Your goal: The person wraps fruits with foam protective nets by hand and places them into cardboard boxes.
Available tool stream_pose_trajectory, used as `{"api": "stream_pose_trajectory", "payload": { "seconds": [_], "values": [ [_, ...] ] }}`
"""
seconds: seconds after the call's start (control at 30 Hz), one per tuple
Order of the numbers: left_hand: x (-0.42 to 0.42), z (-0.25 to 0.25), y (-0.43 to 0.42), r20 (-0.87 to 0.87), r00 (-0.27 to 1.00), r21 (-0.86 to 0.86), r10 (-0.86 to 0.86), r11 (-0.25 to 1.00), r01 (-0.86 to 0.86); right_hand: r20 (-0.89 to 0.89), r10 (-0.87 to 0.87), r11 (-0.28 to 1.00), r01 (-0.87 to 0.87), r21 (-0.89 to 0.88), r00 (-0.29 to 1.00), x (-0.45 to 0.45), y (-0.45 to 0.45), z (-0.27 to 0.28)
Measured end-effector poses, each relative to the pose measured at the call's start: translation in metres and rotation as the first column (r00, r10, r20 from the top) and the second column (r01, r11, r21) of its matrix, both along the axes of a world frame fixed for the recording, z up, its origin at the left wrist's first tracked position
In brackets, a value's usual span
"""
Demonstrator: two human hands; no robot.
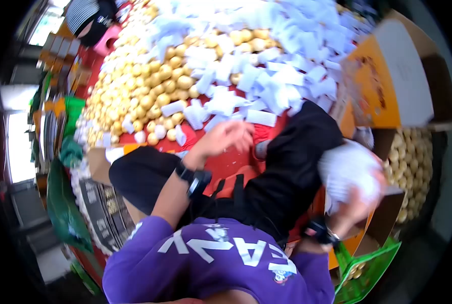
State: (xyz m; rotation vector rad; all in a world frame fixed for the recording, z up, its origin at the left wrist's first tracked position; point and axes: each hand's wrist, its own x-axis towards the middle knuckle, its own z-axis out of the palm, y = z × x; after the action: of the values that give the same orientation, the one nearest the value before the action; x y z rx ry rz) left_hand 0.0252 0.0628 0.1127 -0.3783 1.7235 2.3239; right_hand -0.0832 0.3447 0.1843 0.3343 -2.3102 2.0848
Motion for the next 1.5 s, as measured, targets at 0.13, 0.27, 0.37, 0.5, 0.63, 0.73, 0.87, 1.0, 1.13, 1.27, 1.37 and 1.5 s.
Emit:
{"api": "stream_pose_trajectory", "payload": {
  "seconds": [0.13,0.27,0.37,0.5,0.63,0.73,0.87,1.0,1.13,1.27,1.37,1.5],
  "values": [
    [0.046,-0.163,-0.102,0.285,0.788,-0.762,0.546,0.628,-0.159,0.140,-0.440,0.825,0.338,0.452,0.887,-0.034,0.139,-0.077],
    [0.105,-0.201,-0.145,0.299,0.413,-0.950,0.860,0.308,0.045,0.068,-0.198,0.582,0.061,0.811,0.978,-0.030,0.208,-0.183],
    [0.123,-0.190,-0.155,0.497,0.209,-0.865,0.842,0.461,0.200,-0.225,-0.356,0.571,0.402,0.716,0.907,-0.021,0.097,-0.089],
    [0.146,-0.223,-0.162,0.626,0.108,-0.774,0.773,0.598,0.207,-0.487,-0.160,0.889,0.340,0.307,0.859,-0.032,-0.032,-0.005],
    [0.128,-0.216,-0.159,0.439,0.358,-0.863,0.824,0.497,-0.086,0.014,0.382,0.884,-0.369,0.288,0.924,-0.024,-0.145,-0.015],
    [0.079,-0.188,-0.142,0.153,0.553,-0.363,0.819,0.567,-0.740,0.268,0.634,0.560,-0.670,0.488,0.726,-0.002,-0.225,-0.057],
    [0.035,-0.064,-0.092,0.053,0.873,0.009,0.485,0.874,-0.486,0.287,0.729,0.462,-0.757,0.462,0.621,0.015,-0.249,-0.092],
    [0.039,-0.073,-0.068,-0.063,0.855,-0.093,0.515,0.850,-0.519,0.423,0.694,0.468,-0.811,0.351,0.583,0.020,-0.242,-0.084],
    [0.059,-0.031,-0.063,-0.094,0.911,-0.420,0.401,0.814,-0.401,0.570,0.713,0.462,-0.885,0.056,0.408,0.026,-0.237,-0.104],
    [0.073,-0.059,-0.055,-0.091,0.896,-0.381,0.435,0.816,-0.435,0.653,0.754,0.069,-0.997,0.035,0.075,0.016,-0.232,-0.113],
    [0.076,-0.067,-0.062,0.007,0.931,-0.453,0.366,0.831,-0.324,0.401,0.832,0.443,-0.894,-0.067,0.382,0.035,-0.234,-0.105],
    [0.063,-0.047,-0.045,0.113,0.752,0.639,0.649,0.532,-0.556,0.432,0.691,0.719,-0.609,-0.335,0.579,0.045,-0.234,-0.129]
  ]
}}
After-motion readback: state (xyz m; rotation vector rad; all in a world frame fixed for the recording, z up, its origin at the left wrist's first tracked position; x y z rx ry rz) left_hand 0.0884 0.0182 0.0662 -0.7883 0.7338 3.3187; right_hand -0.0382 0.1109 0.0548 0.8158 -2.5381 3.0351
